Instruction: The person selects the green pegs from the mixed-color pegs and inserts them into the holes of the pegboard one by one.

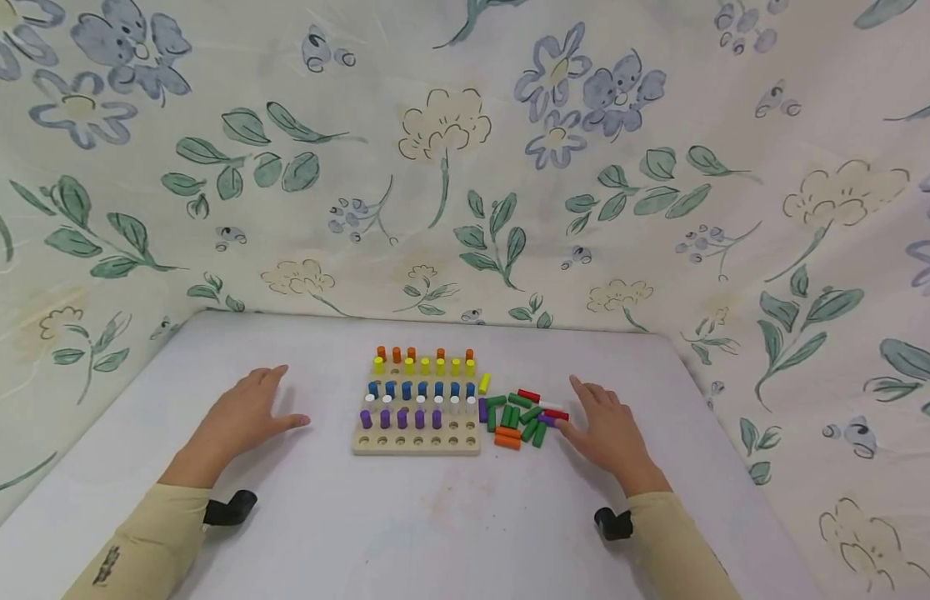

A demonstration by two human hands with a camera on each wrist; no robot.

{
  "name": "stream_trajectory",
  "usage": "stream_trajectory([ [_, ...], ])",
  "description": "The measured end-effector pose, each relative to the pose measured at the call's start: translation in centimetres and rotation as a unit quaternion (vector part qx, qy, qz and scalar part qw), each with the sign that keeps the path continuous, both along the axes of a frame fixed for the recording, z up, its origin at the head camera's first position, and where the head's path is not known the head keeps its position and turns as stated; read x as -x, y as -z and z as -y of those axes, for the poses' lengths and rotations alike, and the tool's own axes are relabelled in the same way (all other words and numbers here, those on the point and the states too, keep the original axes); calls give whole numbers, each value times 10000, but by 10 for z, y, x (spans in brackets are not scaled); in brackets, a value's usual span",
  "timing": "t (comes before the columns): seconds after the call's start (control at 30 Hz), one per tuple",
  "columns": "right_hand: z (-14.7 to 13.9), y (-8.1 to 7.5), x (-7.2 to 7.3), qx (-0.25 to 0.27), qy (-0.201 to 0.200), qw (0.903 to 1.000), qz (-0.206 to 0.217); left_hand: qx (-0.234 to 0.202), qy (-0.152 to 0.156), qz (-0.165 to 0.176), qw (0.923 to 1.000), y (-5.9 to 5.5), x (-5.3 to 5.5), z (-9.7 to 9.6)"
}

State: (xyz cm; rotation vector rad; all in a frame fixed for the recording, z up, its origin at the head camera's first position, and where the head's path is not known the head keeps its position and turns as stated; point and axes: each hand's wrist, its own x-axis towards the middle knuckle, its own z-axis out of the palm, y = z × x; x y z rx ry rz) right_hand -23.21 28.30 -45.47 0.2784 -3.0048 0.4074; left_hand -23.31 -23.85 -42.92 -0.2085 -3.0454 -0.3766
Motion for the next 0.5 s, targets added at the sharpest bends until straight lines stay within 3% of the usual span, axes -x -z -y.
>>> stream_trajectory([
  [0.33,7,1,-2,612,-416,9969,254,-846,98,657,9942,0,0,-9],
  [0.5,11,3,-3,751,-458,9950,468,-1025,107,823,9913,1,0,-14],
])
